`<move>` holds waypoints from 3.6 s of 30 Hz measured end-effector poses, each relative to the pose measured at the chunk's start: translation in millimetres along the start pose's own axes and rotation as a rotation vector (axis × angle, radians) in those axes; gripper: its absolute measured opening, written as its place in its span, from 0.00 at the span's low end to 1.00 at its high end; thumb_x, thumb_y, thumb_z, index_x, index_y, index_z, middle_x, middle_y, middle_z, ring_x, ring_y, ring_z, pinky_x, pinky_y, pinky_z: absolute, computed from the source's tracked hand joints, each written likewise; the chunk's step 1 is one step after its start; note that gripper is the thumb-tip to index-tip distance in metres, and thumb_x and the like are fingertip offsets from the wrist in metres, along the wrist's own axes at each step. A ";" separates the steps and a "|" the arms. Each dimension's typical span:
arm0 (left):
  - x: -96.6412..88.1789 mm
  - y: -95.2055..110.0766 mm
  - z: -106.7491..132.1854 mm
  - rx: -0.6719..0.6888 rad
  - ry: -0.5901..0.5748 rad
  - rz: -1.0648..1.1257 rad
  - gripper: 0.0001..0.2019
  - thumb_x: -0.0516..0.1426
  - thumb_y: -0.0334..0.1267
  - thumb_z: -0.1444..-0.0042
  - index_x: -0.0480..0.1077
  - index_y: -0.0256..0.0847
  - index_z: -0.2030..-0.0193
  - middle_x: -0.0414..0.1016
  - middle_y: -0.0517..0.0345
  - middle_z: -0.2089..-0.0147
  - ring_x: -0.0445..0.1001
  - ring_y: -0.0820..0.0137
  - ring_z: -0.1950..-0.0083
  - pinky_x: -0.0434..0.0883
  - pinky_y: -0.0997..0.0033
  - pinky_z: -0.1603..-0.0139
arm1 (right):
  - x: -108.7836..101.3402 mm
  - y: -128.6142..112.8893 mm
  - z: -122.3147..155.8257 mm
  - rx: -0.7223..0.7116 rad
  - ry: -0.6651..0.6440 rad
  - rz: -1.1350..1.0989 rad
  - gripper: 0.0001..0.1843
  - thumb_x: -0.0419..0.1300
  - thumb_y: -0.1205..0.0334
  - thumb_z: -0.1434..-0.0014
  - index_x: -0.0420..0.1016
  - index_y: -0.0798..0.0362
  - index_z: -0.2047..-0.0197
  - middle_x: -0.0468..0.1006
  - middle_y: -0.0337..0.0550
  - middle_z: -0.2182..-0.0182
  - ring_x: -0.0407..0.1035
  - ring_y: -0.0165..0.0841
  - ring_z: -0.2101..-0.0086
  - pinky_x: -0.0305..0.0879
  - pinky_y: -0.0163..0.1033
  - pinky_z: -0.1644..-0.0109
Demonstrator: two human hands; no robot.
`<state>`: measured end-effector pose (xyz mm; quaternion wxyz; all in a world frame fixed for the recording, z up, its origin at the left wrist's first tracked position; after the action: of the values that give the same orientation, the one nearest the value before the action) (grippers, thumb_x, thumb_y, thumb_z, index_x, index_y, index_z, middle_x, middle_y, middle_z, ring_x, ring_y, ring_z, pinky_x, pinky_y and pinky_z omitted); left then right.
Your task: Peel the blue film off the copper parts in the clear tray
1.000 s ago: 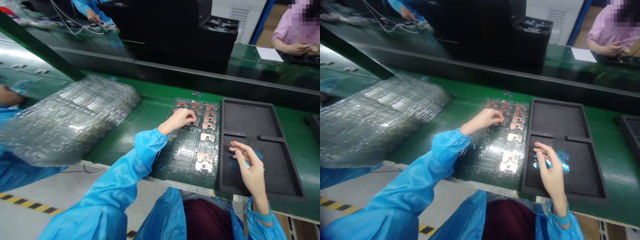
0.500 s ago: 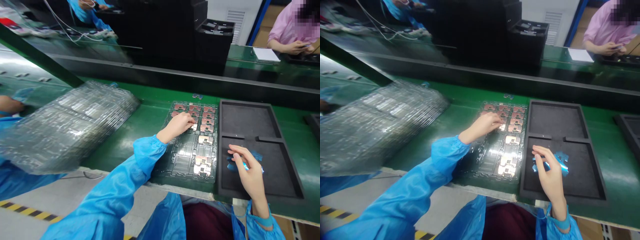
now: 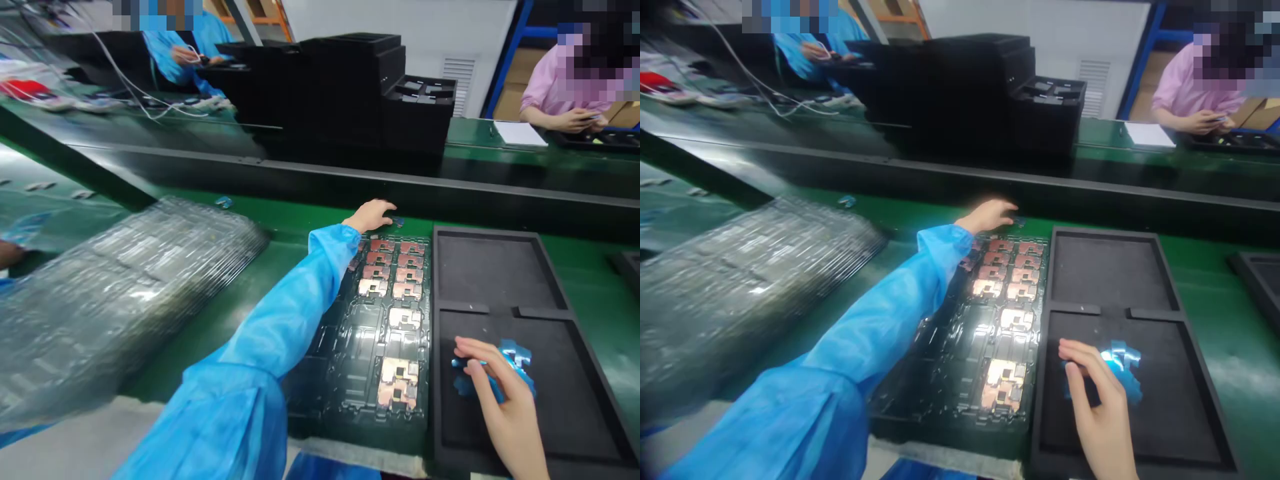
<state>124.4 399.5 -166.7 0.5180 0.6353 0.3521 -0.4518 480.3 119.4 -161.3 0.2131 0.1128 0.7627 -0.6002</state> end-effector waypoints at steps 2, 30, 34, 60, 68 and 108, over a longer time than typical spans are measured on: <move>7.5 -5.3 -17.6 -0.053 -0.035 0.041 0.23 0.69 0.31 0.47 0.81 0.37 0.42 0.86 0.47 0.46 0.81 0.55 0.43 0.72 0.62 0.39 | 0.8 -0.9 -0.1 -0.007 0.007 0.007 0.11 0.60 0.56 0.23 0.85 0.41 0.48 0.86 0.41 0.46 0.82 0.38 0.46 0.80 0.37 0.44; 26.7 247.7 276.2 -0.385 0.276 1.242 0.10 0.70 0.42 0.44 0.86 0.42 0.58 0.88 0.54 0.60 0.84 0.65 0.63 0.81 0.69 0.60 | 17.8 -58.8 0.8 0.144 0.217 -0.540 0.16 0.64 0.47 0.28 0.85 0.49 0.51 0.89 0.46 0.59 0.86 0.40 0.59 0.84 0.42 0.55; 28.3 245.2 280.8 -0.387 0.346 1.220 0.10 0.70 0.43 0.44 0.85 0.41 0.58 0.88 0.52 0.59 0.84 0.63 0.61 0.81 0.68 0.59 | 21.6 -58.8 1.9 0.161 0.143 -0.591 0.21 0.68 0.44 0.31 0.83 0.49 0.44 0.88 0.49 0.49 0.84 0.43 0.50 0.84 0.46 0.46; 39.2 237.9 287.2 -0.453 0.188 1.436 0.15 0.72 0.47 0.46 0.85 0.39 0.57 0.89 0.49 0.57 0.87 0.57 0.56 0.85 0.65 0.66 | 20.3 -54.5 -1.2 0.174 0.089 -0.583 0.19 0.73 0.44 0.38 0.86 0.49 0.54 0.90 0.45 0.60 0.86 0.41 0.59 0.85 0.43 0.55; 33.6 241.1 287.8 -0.386 0.152 1.427 0.14 0.69 0.45 0.42 0.86 0.40 0.53 0.89 0.49 0.54 0.86 0.60 0.55 0.85 0.65 0.59 | 19.2 -57.8 -0.2 0.166 0.179 -0.568 0.18 0.74 0.44 0.39 0.86 0.50 0.57 0.90 0.44 0.62 0.86 0.40 0.62 0.86 0.42 0.58; 24.4 244.5 285.5 -0.410 0.347 1.433 0.06 0.68 0.39 0.45 0.80 0.40 0.70 0.82 0.58 0.69 0.79 0.70 0.66 0.76 0.72 0.61 | 13.6 -71.1 7.0 -0.039 0.175 -0.432 0.08 0.70 0.58 0.32 0.88 0.46 0.50 0.89 0.40 0.57 0.85 0.33 0.63 0.84 0.36 0.58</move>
<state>296.9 67.6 -122.1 0.7292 0.6614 0.0072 0.1754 439.2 93.3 -107.1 0.0149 -0.0057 0.7962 -0.6049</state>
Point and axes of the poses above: each hand's wrist, its own z-axis away from the middle knuckle, its own x-axis out of the palm, y = z × x, the point moved 5 cm from there along -z, towards the middle knuckle
